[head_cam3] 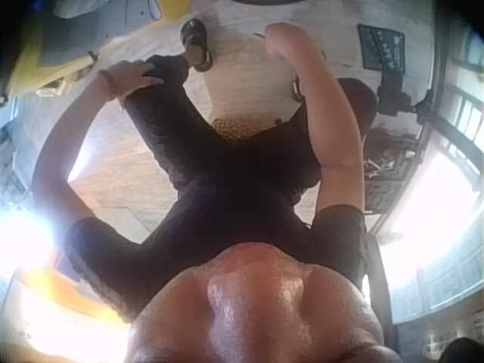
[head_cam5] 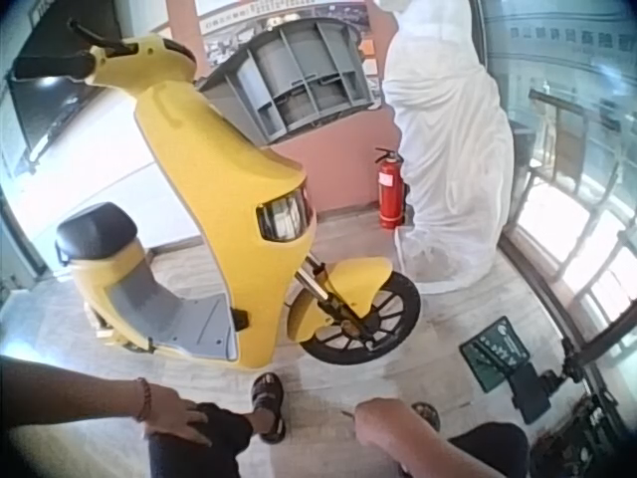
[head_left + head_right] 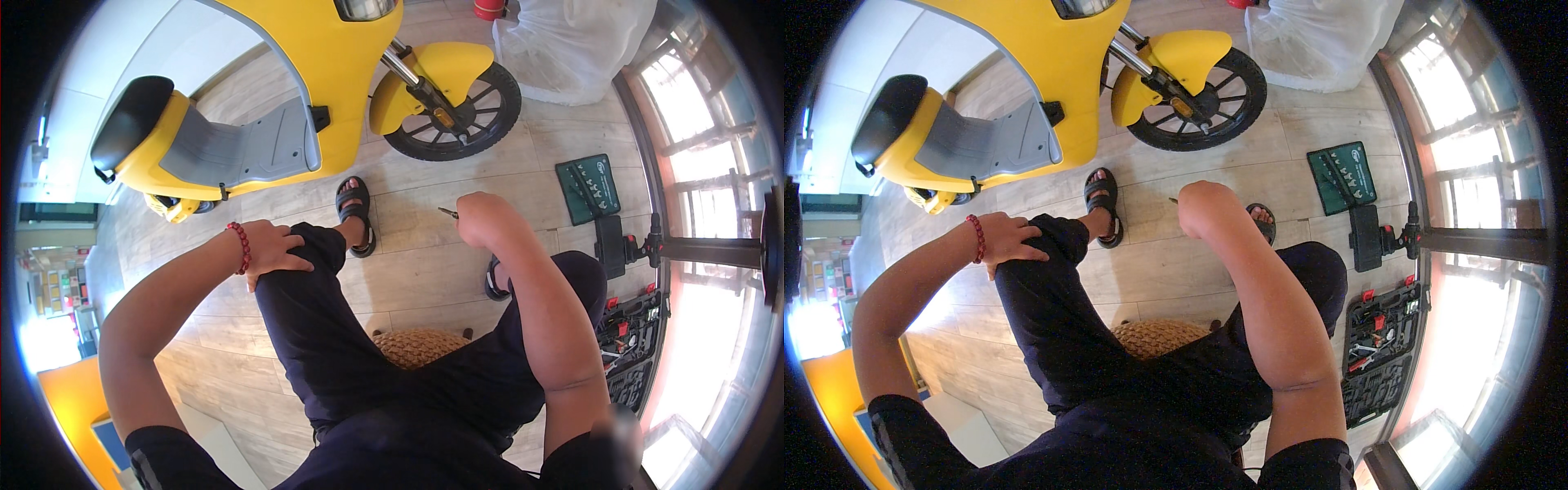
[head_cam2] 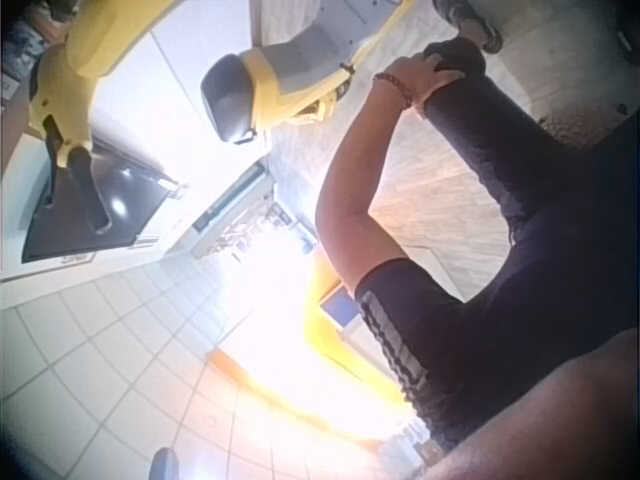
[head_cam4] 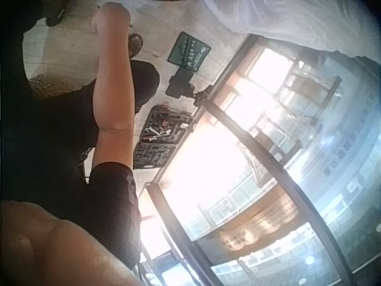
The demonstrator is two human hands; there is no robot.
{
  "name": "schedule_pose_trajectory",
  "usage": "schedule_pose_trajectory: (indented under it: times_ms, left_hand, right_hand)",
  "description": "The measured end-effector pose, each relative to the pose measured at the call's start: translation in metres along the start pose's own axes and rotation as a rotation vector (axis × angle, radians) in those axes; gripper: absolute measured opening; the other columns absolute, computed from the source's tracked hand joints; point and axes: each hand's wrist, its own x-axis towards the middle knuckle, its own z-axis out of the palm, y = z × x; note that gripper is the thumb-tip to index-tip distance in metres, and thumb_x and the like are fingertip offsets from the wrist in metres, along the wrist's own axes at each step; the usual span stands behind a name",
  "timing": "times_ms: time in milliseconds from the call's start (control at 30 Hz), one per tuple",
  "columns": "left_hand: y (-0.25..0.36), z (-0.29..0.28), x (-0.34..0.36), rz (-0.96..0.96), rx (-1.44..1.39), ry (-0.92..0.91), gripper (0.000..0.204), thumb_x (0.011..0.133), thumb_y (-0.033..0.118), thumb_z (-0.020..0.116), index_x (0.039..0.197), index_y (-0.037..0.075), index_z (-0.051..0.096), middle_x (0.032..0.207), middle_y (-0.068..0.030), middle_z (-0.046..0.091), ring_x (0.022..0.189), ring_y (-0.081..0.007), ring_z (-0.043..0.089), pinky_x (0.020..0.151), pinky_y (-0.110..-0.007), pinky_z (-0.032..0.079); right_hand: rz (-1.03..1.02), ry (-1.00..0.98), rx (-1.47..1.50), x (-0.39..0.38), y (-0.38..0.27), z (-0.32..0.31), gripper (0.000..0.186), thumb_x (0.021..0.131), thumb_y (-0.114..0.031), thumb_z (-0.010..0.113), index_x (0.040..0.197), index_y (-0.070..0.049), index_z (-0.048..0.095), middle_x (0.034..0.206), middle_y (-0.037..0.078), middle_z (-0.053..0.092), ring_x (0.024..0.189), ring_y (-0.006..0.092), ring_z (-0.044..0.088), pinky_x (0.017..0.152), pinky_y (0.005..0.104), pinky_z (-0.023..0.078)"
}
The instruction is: Repairing a mechanical component on the front fork of a yellow electric scooter.
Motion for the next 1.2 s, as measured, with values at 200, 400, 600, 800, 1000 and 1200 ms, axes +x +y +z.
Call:
schedule_pose_trajectory:
  times_ms: [200,400,600,800,1000,1200]
  left_hand:
    - [-0.003,0.005,0.0,0.012,0.005,0.07,0.102,0.045,0.037,0.083,0.132,0.035,0.031,0.127,-0.0137,0.04,0.109,-0.0325,0.047,0.086,-0.038,0.046]
    - [0.0,-0.001,-0.001,-0.002,0.001,-0.002,0.101,0.048,0.041,0.082,0.133,0.034,0.028,0.132,-0.0157,0.036,0.116,-0.0336,0.043,0.09,-0.04,0.045]
    - [0.001,0.001,0.0,0.002,-0.01,0.005,0.1,0.048,0.04,0.083,0.133,0.034,0.029,0.132,-0.0152,0.036,0.115,-0.0336,0.043,0.09,-0.04,0.045]
    - [-0.004,0.01,0.002,0.01,0.0,0.064,0.102,0.046,0.038,0.083,0.133,0.035,0.029,0.128,-0.0133,0.038,0.11,-0.032,0.046,0.086,-0.039,0.046]
    - [0.0,-0.002,0.0,0.009,-0.012,-0.006,0.099,0.05,0.039,0.083,0.133,0.033,0.028,0.131,-0.016,0.035,0.115,-0.0338,0.043,0.089,-0.04,0.046]
    - [0.0,0.0,-0.001,0.009,-0.011,0.013,0.1,0.049,0.038,0.083,0.133,0.033,0.028,0.132,-0.016,0.035,0.115,-0.0335,0.043,0.088,-0.04,0.047]
  right_hand:
    - [-0.004,0.001,0.003,0.001,0.0,-0.001,0.021,0.066,-0.004,0.059,0.085,0.002,0.065,0.093,0.02,0.063,0.088,0.032,0.062,0.075,0.0372,0.05]
    - [-0.02,0.017,0.005,0.0,0.001,0.0,0.021,0.065,-0.003,0.059,0.084,0.002,0.066,0.092,0.021,0.063,0.087,0.0323,0.062,0.075,0.0372,0.05]
    - [-0.018,0.01,-0.011,0.002,0.001,0.003,0.022,0.064,-0.003,0.059,0.084,0.001,0.066,0.092,0.02,0.063,0.087,0.032,0.062,0.075,0.0369,0.05]
    - [-0.013,0.014,-0.003,0.003,0.002,0.004,0.021,0.065,-0.003,0.059,0.085,0.001,0.066,0.092,0.02,0.063,0.087,0.0319,0.062,0.075,0.0368,0.05]
    - [-0.009,0.013,-0.003,0.001,0.001,0.001,0.021,0.065,-0.004,0.06,0.085,0.001,0.066,0.092,0.02,0.063,0.088,0.0313,0.062,0.075,0.0367,0.05]
    - [-0.023,0.039,-0.01,0.003,0.003,0.005,0.021,0.066,-0.004,0.059,0.085,0.0,0.066,0.092,0.02,0.063,0.087,0.0318,0.062,0.074,0.0365,0.05]
